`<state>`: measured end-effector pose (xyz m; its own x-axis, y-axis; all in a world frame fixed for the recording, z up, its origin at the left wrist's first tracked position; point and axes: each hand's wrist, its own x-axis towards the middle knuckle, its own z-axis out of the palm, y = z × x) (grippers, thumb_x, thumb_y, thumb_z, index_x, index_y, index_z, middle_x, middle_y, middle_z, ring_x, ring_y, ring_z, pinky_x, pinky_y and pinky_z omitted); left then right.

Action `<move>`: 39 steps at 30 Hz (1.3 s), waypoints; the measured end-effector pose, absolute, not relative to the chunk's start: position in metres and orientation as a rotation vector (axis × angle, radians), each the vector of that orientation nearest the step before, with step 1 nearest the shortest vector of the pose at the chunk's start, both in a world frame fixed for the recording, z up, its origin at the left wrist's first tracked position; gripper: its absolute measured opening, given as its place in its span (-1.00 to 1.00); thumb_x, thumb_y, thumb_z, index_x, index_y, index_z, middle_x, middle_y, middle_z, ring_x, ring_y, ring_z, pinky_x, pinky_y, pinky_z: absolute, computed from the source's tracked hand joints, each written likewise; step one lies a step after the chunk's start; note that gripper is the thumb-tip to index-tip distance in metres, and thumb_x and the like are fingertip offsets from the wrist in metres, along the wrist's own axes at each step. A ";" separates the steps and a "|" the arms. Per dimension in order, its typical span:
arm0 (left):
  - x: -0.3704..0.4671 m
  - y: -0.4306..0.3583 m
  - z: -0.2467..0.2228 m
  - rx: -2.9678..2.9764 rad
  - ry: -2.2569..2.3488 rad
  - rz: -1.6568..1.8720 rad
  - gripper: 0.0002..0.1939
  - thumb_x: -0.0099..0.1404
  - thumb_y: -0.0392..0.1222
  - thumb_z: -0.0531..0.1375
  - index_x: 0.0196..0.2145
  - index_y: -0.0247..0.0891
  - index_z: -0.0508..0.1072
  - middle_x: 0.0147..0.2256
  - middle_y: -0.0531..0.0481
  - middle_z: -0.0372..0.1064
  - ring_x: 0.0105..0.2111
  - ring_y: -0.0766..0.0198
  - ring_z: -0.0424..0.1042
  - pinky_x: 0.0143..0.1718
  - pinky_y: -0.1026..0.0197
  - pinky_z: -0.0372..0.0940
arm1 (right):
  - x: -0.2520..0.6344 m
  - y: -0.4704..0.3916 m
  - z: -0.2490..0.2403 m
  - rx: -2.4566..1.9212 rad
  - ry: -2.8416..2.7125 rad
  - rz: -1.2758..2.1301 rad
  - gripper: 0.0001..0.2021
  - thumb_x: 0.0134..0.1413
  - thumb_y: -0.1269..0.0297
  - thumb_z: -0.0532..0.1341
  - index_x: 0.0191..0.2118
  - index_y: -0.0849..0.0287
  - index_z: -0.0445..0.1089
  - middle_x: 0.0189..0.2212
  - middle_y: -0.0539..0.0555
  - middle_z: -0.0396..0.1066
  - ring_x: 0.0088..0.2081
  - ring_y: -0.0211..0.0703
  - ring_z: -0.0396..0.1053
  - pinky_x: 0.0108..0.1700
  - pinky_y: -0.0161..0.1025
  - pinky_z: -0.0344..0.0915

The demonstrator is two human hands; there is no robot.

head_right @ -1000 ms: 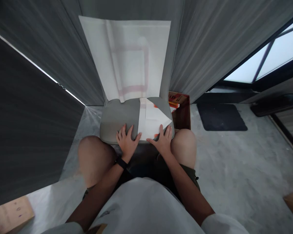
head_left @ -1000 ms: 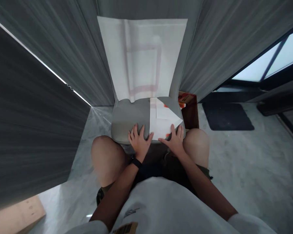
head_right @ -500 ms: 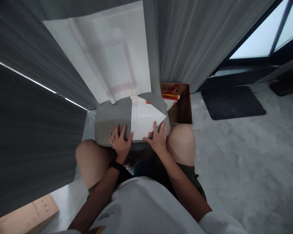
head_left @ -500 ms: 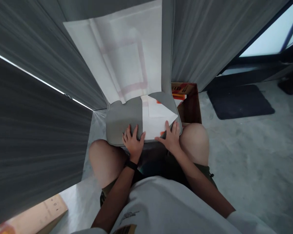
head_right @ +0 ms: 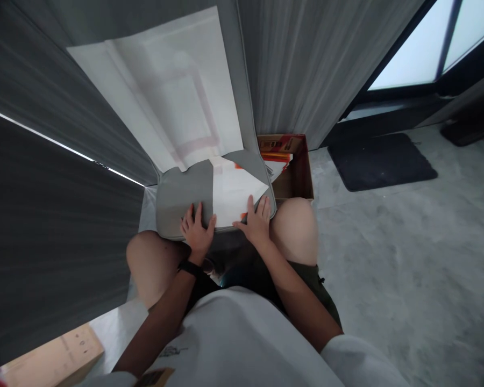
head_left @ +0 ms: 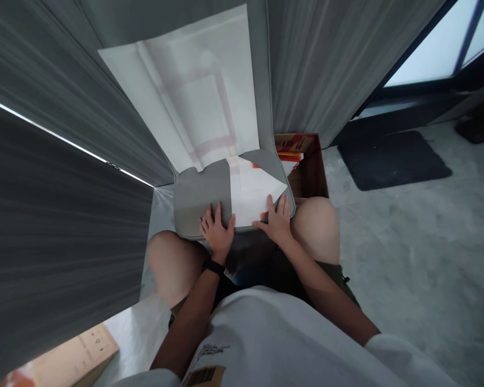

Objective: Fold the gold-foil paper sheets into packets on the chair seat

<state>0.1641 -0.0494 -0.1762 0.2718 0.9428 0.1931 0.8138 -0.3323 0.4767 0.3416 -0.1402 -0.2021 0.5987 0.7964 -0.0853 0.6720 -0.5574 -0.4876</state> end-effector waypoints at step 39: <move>0.091 -0.025 -0.148 1.733 1.088 0.740 -0.57 0.42 0.14 0.20 0.05 -0.23 0.51 0.00 -0.20 0.58 -0.02 0.06 0.59 0.10 -0.06 0.48 | 0.334 -0.145 -0.177 -1.566 -1.789 0.405 -0.82 0.32 0.44 0.21 -0.17 0.13 0.58 0.01 0.22 0.57 0.14 0.02 0.46 0.26 0.13 0.38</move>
<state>0.0907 -0.0245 -0.1482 0.4264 0.9044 0.0137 0.3453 -0.1767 0.9217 0.3345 -0.1454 -0.1766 -0.0096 0.9527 0.3037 0.7288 0.2146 -0.6502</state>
